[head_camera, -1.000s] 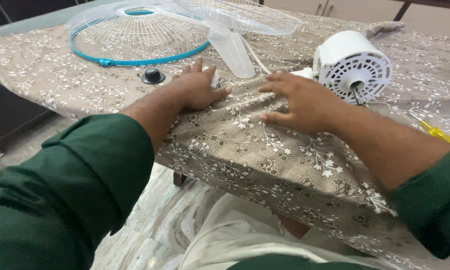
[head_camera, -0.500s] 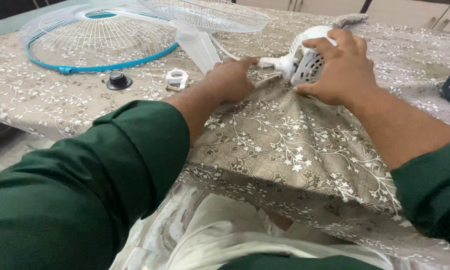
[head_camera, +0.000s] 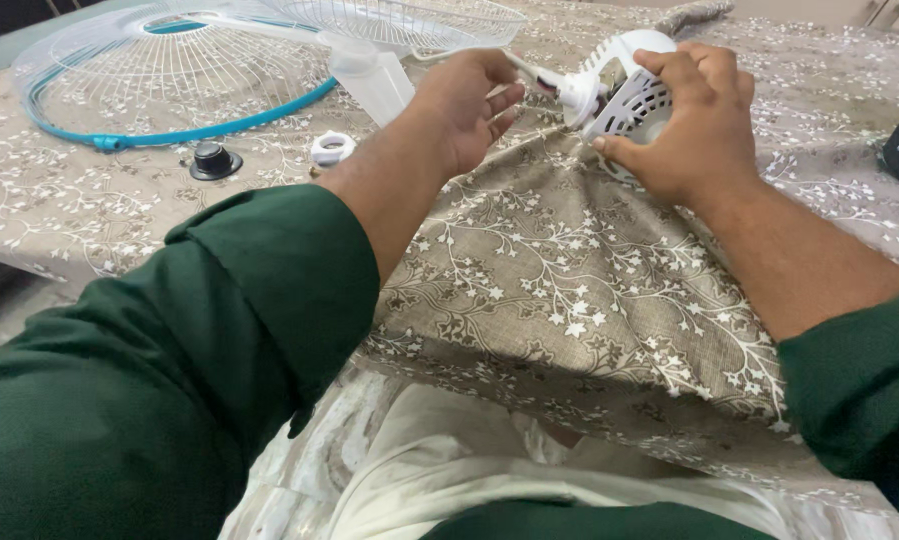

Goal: The person assembles an electric fan by hand on a table. They attach the motor housing to the fan base, align the rear grille, and secure it with a screwdriver. The fan blades and front grille remain disassembled on the table.

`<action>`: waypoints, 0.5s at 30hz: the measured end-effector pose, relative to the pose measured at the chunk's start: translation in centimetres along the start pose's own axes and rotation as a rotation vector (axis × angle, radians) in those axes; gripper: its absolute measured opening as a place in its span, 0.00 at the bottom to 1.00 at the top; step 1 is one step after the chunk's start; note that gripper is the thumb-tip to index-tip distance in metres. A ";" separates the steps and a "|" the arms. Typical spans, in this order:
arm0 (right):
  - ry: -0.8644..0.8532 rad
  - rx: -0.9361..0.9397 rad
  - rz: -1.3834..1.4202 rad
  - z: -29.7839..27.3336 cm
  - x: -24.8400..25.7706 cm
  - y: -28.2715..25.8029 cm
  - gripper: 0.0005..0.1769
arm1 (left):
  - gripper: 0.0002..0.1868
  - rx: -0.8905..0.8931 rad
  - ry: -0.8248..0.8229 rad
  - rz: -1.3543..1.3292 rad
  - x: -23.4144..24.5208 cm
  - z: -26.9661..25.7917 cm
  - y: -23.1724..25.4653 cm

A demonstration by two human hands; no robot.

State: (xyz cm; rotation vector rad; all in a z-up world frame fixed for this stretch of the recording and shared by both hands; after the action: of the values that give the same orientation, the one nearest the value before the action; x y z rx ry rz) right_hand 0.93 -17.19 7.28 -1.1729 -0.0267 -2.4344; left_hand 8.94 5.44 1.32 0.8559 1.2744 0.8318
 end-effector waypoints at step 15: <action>-0.053 0.047 -0.134 0.8 -0.4 -0.4 0.60 | 0.18 -0.364 -0.020 0.275 -2.7 -2.1 4.2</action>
State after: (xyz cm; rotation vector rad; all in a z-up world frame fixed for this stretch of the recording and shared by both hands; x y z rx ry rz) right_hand 1.57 -16.57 7.59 -1.2511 -0.1833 -2.5022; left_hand 6.35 5.08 6.04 0.7488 0.9576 1.2279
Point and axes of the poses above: each hand's wrist, its own z-axis towards the middle knuckle, its own x-axis out of the back of the hand, y = z × x, the point moved 10 cm from there along z, towards the middle knuckle, and after that the axes turned 3 degrees about -z, right-handed, at the moved point
